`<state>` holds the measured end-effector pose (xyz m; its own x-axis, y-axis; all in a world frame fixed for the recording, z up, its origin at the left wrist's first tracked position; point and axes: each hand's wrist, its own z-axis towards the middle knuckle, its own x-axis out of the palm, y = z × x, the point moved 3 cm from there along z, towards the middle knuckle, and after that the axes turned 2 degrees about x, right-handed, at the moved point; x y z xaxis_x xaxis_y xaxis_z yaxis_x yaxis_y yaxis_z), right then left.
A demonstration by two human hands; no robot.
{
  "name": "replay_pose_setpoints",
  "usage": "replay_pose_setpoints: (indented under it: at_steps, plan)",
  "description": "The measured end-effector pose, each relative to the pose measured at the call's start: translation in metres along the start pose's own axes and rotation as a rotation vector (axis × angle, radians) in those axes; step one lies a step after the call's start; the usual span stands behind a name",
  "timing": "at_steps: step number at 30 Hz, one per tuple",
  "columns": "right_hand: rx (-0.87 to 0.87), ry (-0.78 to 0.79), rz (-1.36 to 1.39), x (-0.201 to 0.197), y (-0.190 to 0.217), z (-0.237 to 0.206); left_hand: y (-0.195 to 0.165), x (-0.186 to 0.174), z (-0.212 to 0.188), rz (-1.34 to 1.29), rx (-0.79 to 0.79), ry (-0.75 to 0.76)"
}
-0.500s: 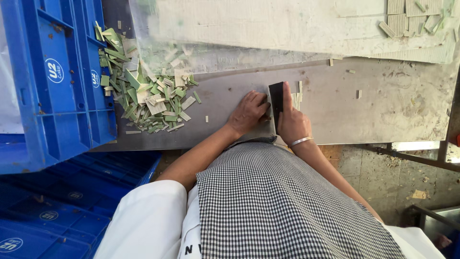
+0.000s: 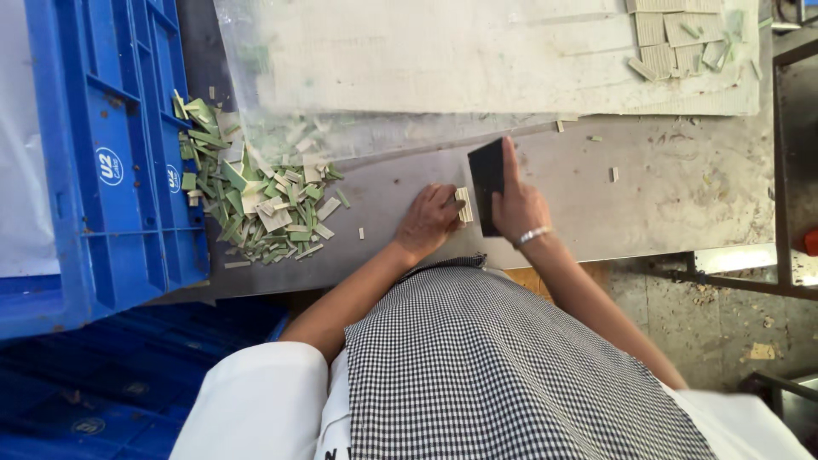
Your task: The person sands small rectangular wooden pieces one at a time, holding each piece against a black sanding block and rubbing it to smooth the edges. Sanded pieces are set on the work board and gathered into a pile, while scrap pieces are pushed aside and collected.
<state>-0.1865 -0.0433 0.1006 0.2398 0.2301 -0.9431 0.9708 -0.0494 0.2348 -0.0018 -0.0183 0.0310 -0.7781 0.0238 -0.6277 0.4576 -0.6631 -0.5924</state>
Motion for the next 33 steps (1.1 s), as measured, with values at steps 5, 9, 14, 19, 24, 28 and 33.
replay_pose_setpoints:
  at_steps: [5, 9, 14, 19, 24, 28, 33]
  plan:
    - [0.003, 0.042, -0.039, 0.009, 0.022, -0.025, 0.007, 0.007, -0.001, -0.038, -0.036, -0.002]
    - [-0.015, 0.058, -0.019, 0.007, 0.031, -0.028, 0.007, 0.010, 0.001, -0.048, -0.043, 0.010]
    - [0.024, 0.117, -0.117, 0.030, 0.026, -0.030, 0.007, 0.011, -0.002, -0.007, -0.040, -0.006]
    - [-0.015, 0.046, -0.139, 0.031, 0.030, 0.000, 0.005, 0.007, 0.000, -0.032, -0.072, 0.054]
    - [-0.126, -0.061, 0.033, -0.013, 0.008, 0.033, 0.007, 0.000, 0.003, -0.103, -0.011, -0.014]
    - [0.038, 0.002, -0.009, -0.006, 0.007, 0.002, 0.011, 0.006, 0.002, -0.123, -0.045, 0.003]
    - [0.020, 0.132, -0.075, 0.019, 0.028, -0.015, 0.013, 0.008, 0.001, -0.118, -0.021, -0.019]
